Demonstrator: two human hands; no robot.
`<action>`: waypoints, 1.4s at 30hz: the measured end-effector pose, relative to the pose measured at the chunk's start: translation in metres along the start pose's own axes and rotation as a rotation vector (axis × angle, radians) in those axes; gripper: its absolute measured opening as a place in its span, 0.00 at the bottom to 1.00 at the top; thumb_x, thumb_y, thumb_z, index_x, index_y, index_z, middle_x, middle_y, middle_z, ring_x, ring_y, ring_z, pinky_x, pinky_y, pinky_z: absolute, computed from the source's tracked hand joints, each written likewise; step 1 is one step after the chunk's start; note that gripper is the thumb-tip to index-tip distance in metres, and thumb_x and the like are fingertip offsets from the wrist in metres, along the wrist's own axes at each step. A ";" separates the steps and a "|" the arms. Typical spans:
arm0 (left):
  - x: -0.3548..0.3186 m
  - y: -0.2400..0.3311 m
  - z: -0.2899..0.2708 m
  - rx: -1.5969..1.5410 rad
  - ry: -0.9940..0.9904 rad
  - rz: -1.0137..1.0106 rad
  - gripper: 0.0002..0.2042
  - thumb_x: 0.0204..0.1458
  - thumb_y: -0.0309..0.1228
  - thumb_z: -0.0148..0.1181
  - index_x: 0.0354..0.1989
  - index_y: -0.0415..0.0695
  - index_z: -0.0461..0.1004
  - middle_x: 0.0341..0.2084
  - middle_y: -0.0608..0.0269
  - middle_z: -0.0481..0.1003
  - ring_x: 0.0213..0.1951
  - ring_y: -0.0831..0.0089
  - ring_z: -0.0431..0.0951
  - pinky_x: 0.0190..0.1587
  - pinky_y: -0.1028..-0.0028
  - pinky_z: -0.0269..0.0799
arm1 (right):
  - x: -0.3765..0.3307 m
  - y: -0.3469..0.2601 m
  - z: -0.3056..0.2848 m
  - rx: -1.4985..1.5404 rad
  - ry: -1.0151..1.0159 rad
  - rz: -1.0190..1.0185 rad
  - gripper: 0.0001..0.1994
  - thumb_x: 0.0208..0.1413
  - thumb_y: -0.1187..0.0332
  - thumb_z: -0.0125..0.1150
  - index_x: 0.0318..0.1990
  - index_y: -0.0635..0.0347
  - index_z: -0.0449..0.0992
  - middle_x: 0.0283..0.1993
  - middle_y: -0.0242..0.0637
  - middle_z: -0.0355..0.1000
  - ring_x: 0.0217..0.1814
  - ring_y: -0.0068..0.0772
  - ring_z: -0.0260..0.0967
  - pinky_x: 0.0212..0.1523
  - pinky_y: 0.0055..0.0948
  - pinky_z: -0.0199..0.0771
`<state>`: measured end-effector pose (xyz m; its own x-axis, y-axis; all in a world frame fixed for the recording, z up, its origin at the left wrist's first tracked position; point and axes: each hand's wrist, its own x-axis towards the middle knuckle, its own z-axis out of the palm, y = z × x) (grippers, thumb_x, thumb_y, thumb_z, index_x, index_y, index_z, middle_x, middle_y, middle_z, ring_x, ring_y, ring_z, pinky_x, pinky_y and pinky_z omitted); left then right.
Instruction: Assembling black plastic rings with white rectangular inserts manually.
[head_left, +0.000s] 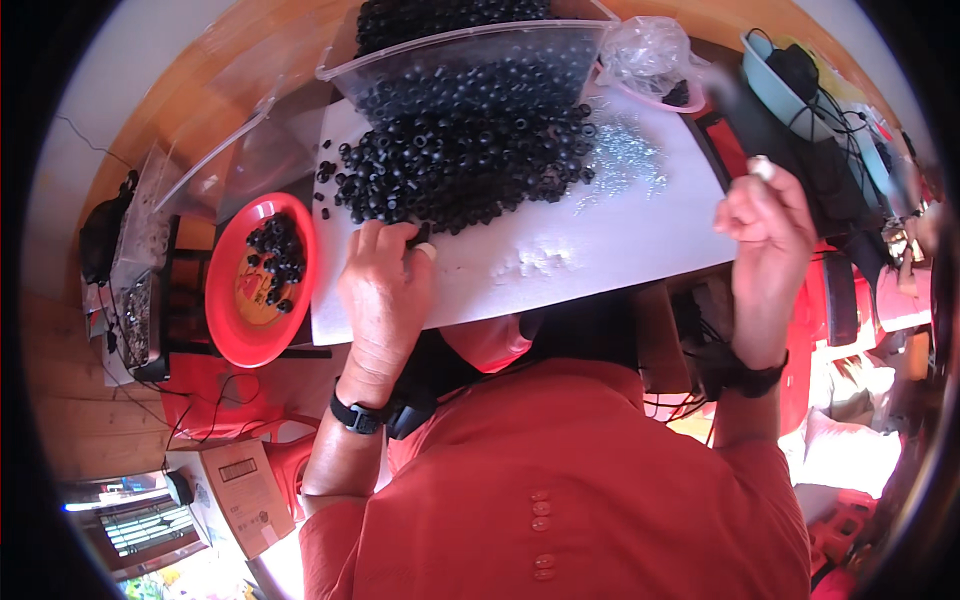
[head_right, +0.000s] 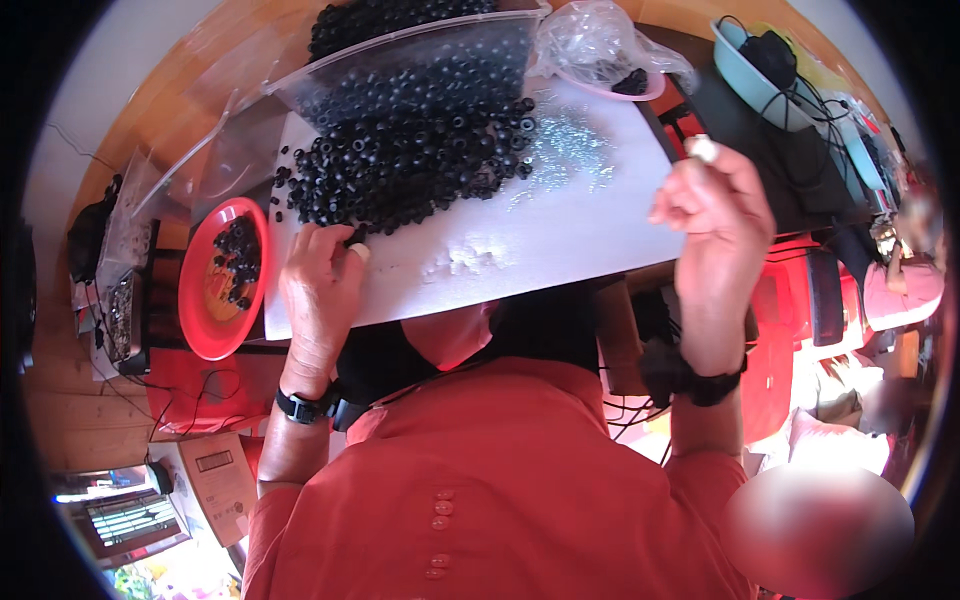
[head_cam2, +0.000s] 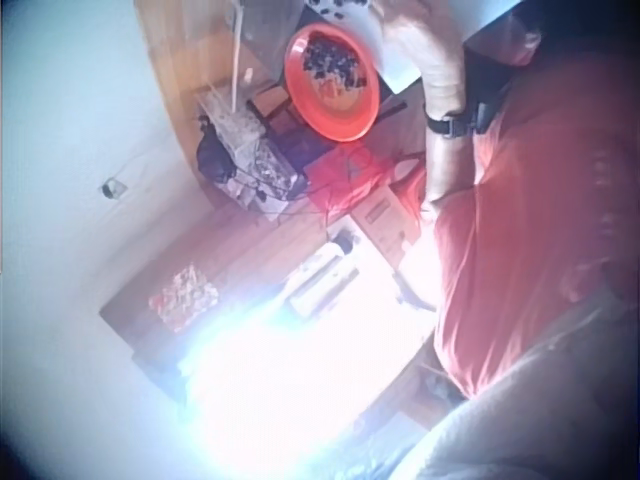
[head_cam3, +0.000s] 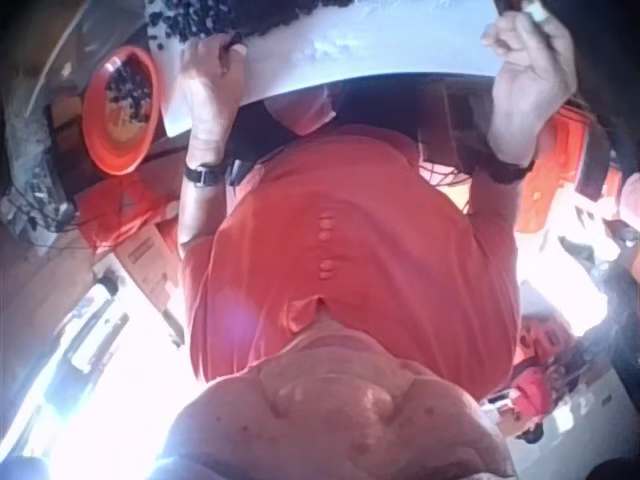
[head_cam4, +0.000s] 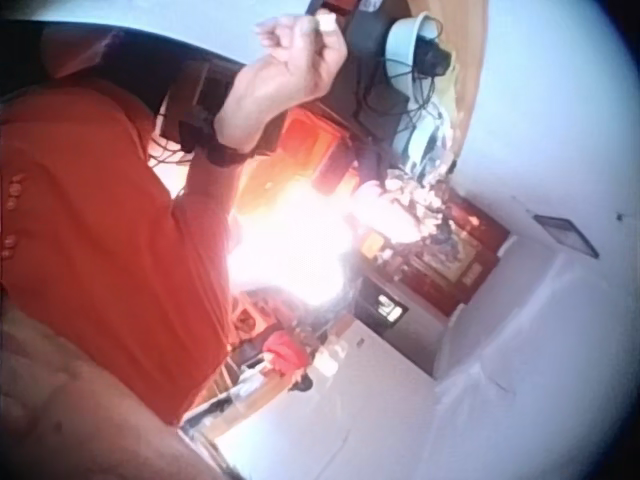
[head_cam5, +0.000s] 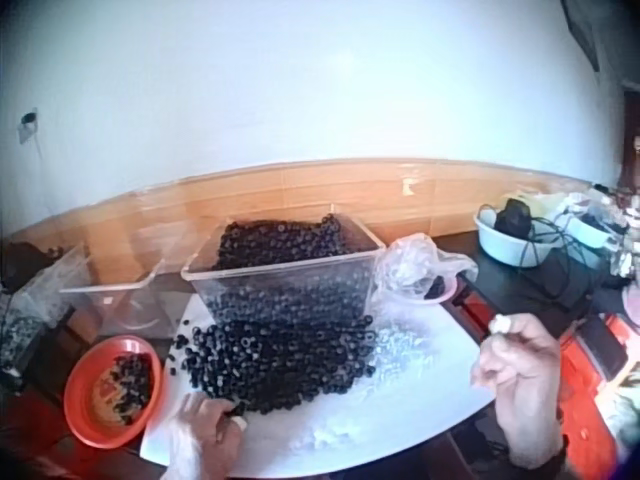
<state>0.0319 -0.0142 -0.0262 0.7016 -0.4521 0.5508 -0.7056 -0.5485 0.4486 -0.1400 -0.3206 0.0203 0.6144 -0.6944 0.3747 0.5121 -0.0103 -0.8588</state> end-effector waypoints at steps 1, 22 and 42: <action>0.002 -0.003 0.002 0.048 -0.010 -0.011 0.08 0.42 0.22 0.62 0.33 0.41 0.75 0.28 0.57 0.72 0.33 0.57 0.75 0.33 0.62 0.72 | -0.001 0.003 0.005 -0.031 0.001 0.054 0.09 0.58 0.73 0.58 0.45 0.64 0.74 0.28 0.36 0.72 0.24 0.27 0.69 0.26 0.22 0.61; -0.002 0.000 -0.001 0.071 -0.043 0.124 0.08 0.44 0.17 0.55 0.34 0.38 0.74 0.31 0.53 0.71 0.36 0.53 0.74 0.36 0.59 0.71 | 0.007 0.057 -0.030 -1.146 0.065 -0.338 0.10 0.42 0.73 0.70 0.31 0.55 0.74 0.26 0.36 0.72 0.28 0.39 0.72 0.30 0.33 0.72; -0.010 0.021 -0.007 0.032 -0.168 0.191 0.09 0.47 0.16 0.51 0.37 0.34 0.72 0.35 0.51 0.69 0.40 0.52 0.71 0.40 0.59 0.69 | 0.002 0.080 0.014 -1.526 -0.157 -0.569 0.09 0.37 0.75 0.62 0.30 0.54 0.73 0.30 0.32 0.70 0.38 0.39 0.67 0.39 0.39 0.63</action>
<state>0.0095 -0.0164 -0.0173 0.5642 -0.6590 0.4974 -0.8254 -0.4627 0.3234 -0.0892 -0.3127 -0.0427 0.6654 -0.2778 0.6929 -0.2938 -0.9507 -0.0991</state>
